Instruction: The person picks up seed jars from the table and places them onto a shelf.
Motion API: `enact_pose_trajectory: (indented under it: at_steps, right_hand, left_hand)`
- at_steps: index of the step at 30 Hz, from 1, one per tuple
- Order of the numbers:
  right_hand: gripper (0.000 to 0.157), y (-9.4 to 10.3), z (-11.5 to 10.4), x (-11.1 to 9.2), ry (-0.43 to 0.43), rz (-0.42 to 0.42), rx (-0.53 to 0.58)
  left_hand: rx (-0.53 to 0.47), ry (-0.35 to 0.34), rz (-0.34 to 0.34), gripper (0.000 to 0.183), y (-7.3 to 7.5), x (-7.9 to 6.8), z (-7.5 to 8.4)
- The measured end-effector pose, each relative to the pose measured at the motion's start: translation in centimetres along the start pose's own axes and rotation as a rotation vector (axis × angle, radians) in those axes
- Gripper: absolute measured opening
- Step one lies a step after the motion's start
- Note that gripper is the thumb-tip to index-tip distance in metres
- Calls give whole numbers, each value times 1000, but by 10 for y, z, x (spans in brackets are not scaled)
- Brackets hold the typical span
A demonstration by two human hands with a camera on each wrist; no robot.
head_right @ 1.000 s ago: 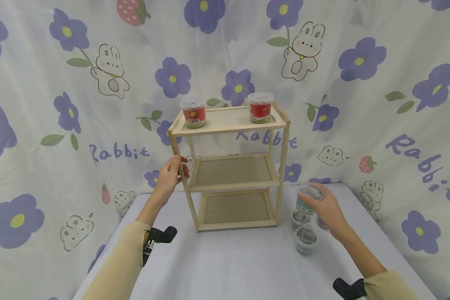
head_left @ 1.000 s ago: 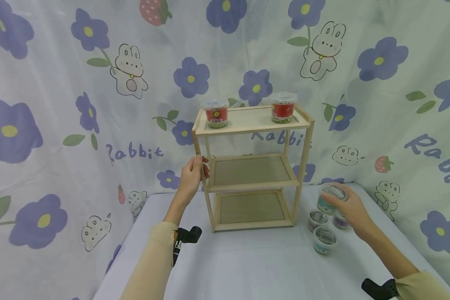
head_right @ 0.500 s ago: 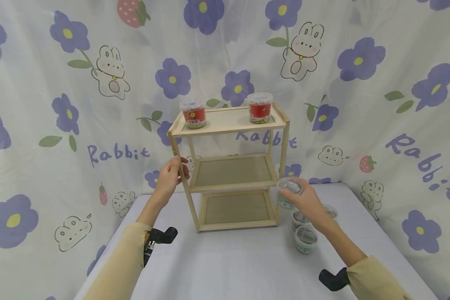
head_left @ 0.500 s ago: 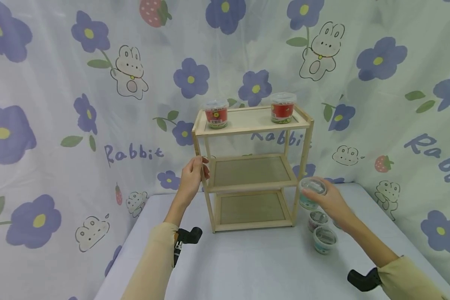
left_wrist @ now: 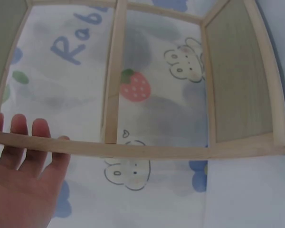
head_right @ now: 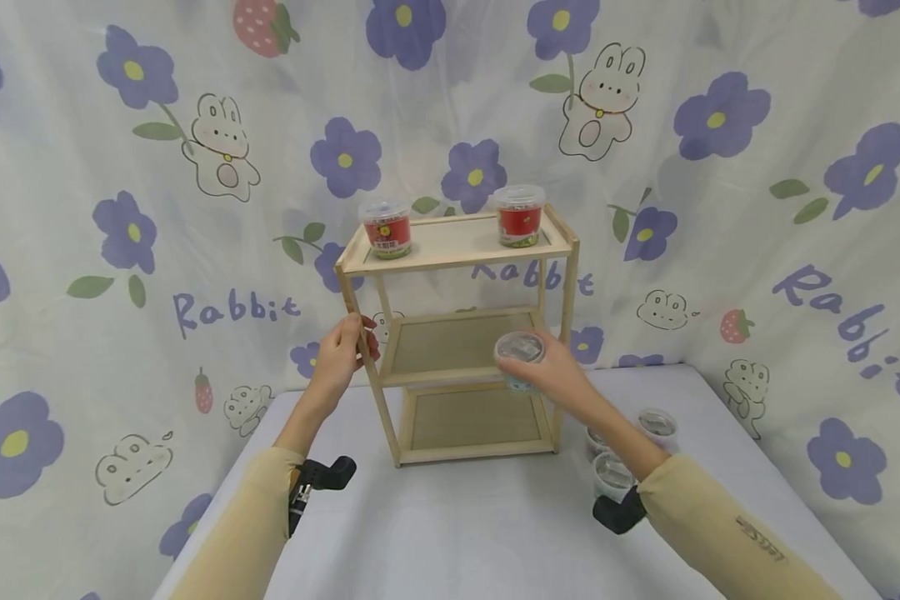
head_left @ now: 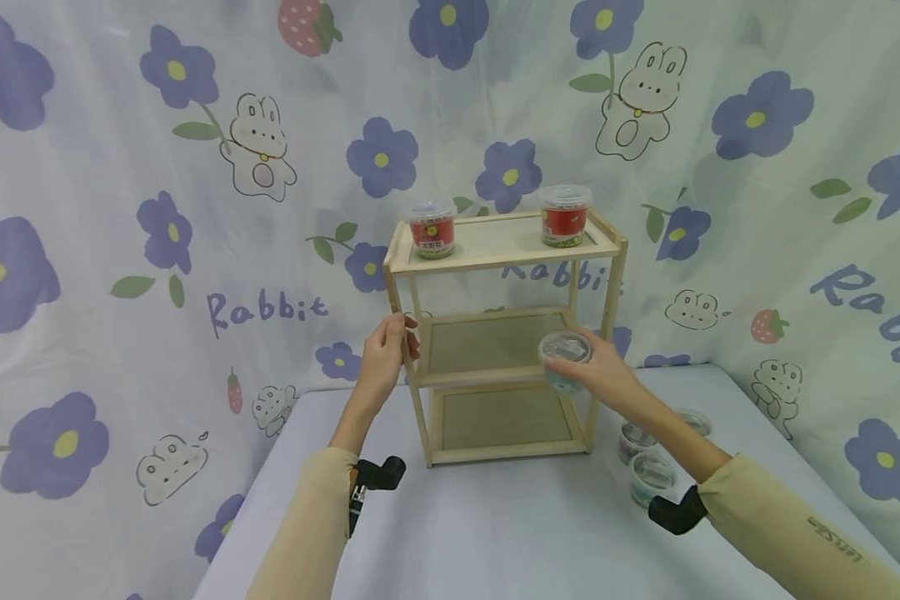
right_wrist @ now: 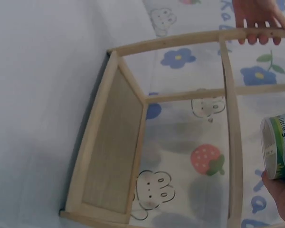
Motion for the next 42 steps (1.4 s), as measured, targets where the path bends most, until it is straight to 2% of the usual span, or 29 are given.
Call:
enact_pose_trajectory:
  at_steps: [5, 12, 17, 21, 28, 37, 42]
  right_hand:
    - [82, -15, -12, 23, 40, -16, 52]
    - [78, -37, -32, 55, 92, 2, -4]
    - [75, -62, -46, 79, 133, -24, 62]
    - [77, -81, -52, 93, 138, -48, 67]
    - [80, -99, -49, 112, 92, -28, 33]
    - [85, -128, -38, 122, 72, -3, 112]
    - [82, -137, -35, 125, 77, 37, 141]
  left_hand:
    - [1, 1, 6, 40, 1, 1, -2]
    - [-4, 5, 5, 39, 2, 1, -2]
    - [-7, 4, 7, 39, 3, 1, -2]
    - [-2, -4, 6, 39, 3, 0, -1]
    - [13, -11, -2, 40, 1, 1, 0]
    - [17, -1, 3, 40, 1, 1, -2]
    - [16, -6, 2, 41, 1, 2, -1]
Point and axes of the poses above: each hand's wrist, its own x-axis towards the middle knuckle, its own y-axis out of the back of the hand, z = x × y, the point moved 6 cm from there along x, towards the middle knuckle, and after that the axes turned 8 degrees about y, right-handed, at the moved point
